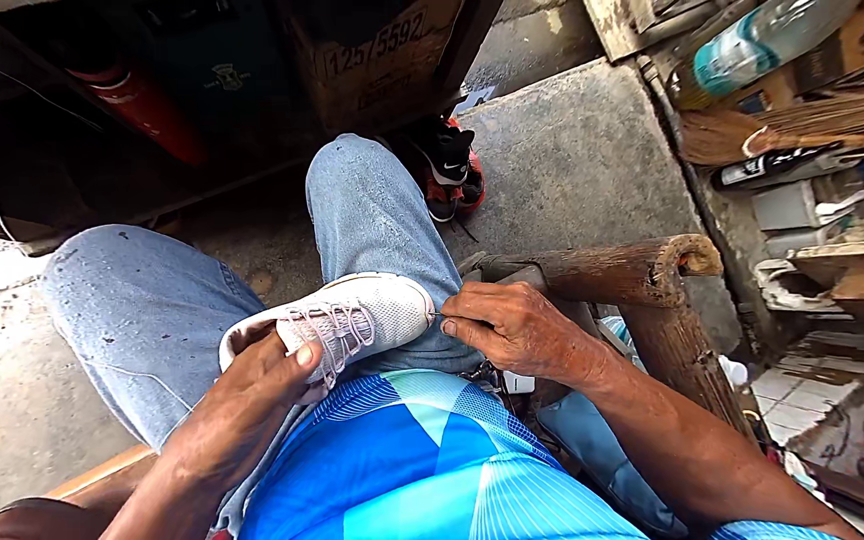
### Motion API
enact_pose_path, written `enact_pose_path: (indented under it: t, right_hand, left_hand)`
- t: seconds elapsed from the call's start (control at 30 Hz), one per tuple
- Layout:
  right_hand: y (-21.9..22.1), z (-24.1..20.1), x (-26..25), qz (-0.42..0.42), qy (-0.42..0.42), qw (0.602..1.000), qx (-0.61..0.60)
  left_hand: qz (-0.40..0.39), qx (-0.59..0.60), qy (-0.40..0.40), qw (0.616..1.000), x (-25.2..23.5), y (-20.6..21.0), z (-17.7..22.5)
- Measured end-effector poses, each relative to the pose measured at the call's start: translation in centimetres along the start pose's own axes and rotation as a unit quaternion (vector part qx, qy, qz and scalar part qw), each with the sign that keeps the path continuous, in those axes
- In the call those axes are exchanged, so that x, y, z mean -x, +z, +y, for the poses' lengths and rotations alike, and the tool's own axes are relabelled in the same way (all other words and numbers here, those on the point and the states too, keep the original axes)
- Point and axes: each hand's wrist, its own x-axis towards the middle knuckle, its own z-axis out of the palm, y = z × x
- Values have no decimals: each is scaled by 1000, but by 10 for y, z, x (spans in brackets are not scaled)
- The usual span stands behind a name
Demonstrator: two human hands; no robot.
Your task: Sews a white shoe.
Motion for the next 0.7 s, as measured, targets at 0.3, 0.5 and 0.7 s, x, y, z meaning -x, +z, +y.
enact_pose_path:
  t: [0.3,0.5,0.7]
  right_hand:
    - [-1,9,3,-13,19,1000,-13]
    - [-1,14,3,-23,35,999,-27]
    - [1,18,6,-11,37,998,-45]
  left_hand:
    - [107,-199,194,955,68,-44,6]
    - [286,-122,229,922,99,-104,12]
    - [442,-429,141,775,113,-126,7]
